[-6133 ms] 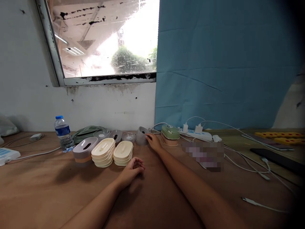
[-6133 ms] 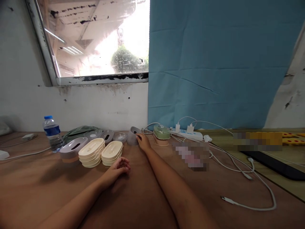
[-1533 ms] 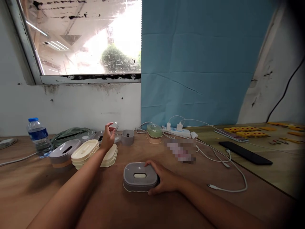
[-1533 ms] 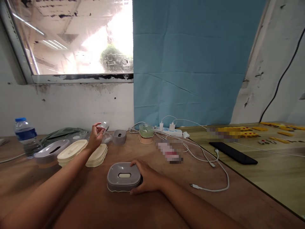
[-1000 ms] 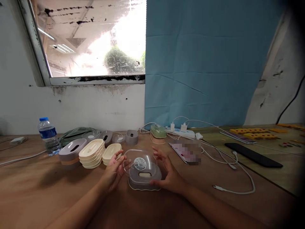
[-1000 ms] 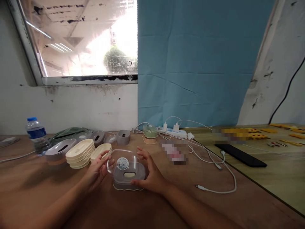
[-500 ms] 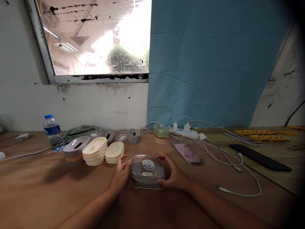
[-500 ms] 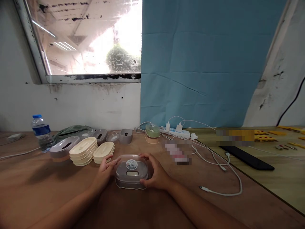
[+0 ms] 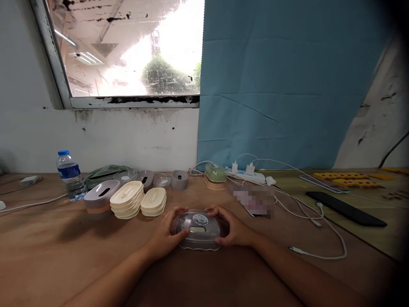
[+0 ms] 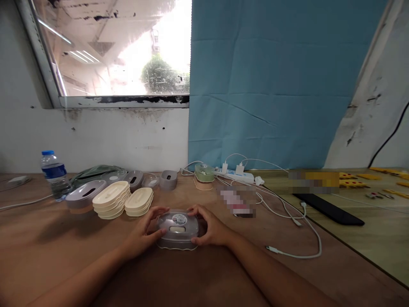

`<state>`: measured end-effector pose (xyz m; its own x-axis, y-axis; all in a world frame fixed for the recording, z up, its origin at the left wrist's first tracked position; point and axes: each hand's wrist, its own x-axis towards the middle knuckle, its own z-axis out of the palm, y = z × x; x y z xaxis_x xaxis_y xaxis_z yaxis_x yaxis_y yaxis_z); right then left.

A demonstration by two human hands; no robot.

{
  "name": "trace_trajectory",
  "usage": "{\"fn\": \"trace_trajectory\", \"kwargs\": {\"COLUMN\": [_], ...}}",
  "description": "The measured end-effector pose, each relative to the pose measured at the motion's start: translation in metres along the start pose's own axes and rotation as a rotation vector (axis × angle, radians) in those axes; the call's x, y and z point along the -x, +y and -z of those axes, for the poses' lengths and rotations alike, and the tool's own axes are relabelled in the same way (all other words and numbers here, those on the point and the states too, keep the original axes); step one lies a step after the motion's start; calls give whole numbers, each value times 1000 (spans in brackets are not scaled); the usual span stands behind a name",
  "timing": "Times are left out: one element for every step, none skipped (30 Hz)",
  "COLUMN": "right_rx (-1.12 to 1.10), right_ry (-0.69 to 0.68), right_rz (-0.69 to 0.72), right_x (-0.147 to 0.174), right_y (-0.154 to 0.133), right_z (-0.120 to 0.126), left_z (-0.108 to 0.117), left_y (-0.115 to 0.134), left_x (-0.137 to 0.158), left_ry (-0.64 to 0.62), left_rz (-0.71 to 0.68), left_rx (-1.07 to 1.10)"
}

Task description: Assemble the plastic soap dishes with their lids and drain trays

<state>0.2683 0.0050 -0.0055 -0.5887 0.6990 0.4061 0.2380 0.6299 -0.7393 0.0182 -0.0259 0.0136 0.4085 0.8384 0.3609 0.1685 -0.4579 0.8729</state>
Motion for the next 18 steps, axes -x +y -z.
{"fn": "trace_trajectory", "kwargs": {"right_rx": [4,11,21,36,57,82,111,140,166,189,212,233,254,272,285,293,299,302], "right_ry": [-18,-33,-44,-50,-53,-53,-52,-53,-55,-58,-64,-73,-87,-102,-117,-131,-141,-150], "right_rz": [-6,-12,-15,-16,-15,-13,-9,-6,-4,-2,0,1,0,-4,-12,-23,-32,-41], "right_x": [0,1,1,1,1,2,2,2,2,2,2,1,1,0,0,0,0,1], "right_y": [1,1,1,0,-1,-2,-5,-7,-10,-14,-17,-19,-22,-24,-25,-26,-26,-27], "right_z": [1,2,3,3,3,3,3,2,1,1,0,0,0,0,0,1,1,2], "left_z": [1,2,4,5,6,8,9,11,13,15,16,17,18,19,19,20,20,20], "left_y": [1,2,1,1,0,0,-1,0,0,0,1,2,2,2,2,2,1,1], "left_x": [0,-1,-1,-2,-3,-4,-4,-5,-5,-5,-5,-5,-5,-5,-6,-6,-6,-7], "left_ry": [-26,-46,-60,-68,-70,-71,-74,-79,-84,-92,-100,-107,-112,-116,-120,-122,-127,-132], "left_rz": [-12,-14,-14,-15,-19,-24,-27,-27,-27,-26,-26,-28,-30,-31,-30,-27,-23,-17], "left_rx": [7,23,34,34,26,11,-8,-28,-46,-65,-86,-104,-111,-106,-91,-70,-59,-49]}}
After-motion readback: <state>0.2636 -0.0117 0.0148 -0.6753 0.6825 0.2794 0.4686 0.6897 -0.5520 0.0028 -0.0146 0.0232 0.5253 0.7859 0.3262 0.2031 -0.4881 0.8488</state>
